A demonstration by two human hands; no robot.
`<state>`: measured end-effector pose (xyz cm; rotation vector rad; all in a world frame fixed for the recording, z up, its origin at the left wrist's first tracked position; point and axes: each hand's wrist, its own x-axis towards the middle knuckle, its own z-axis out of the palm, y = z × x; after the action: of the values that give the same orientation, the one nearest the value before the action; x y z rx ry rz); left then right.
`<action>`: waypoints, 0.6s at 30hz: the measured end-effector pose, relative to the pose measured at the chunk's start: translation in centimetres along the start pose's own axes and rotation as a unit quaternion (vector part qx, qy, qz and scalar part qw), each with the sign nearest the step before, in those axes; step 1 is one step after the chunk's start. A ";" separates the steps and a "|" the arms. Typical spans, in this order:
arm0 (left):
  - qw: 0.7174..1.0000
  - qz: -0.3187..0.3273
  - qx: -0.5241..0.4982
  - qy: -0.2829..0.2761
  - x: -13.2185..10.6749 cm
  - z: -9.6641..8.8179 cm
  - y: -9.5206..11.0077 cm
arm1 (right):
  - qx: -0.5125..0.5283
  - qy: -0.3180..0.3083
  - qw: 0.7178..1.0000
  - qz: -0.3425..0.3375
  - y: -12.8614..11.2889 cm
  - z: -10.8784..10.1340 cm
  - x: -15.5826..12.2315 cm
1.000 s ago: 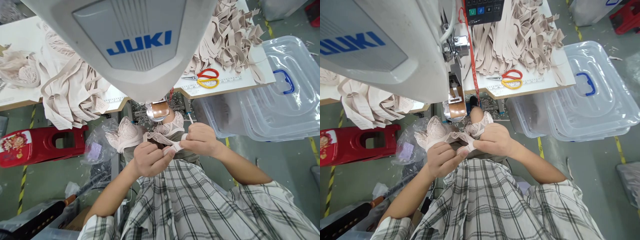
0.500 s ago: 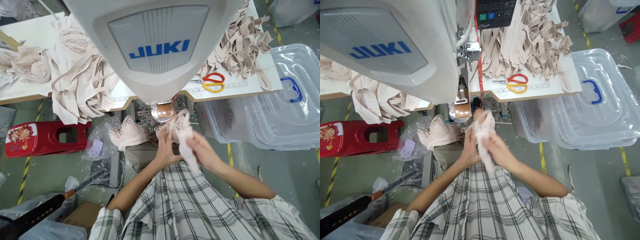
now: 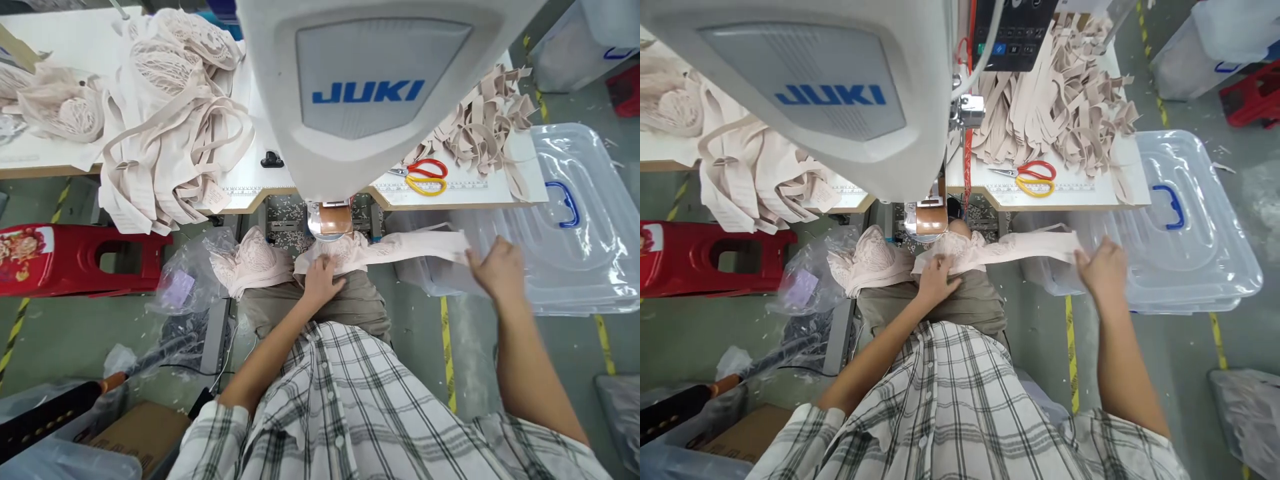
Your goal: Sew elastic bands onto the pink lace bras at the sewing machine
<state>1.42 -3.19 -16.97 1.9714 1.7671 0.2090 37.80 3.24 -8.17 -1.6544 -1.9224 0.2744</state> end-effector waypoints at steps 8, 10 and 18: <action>0.998 0.041 0.006 -0.053 1.7 0.5 1.0 | -0.039 -0.332 0.933 -0.135 -9.5 15.0 -3.1; 0.999 0.024 0.006 -0.031 2.2 -0.4 0.1 | -0.052 -0.346 0.927 -0.136 -11.3 17.6 -1.8; 0.974 -0.193 0.005 0.119 -3.4 -9.3 -12.7 | -0.080 -0.328 0.937 -0.093 -13.5 20.8 0.0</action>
<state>-14.32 -3.53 -13.85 1.6193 2.2656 0.3137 15.17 4.84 -18.13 -1.5853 -2.6358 0.6770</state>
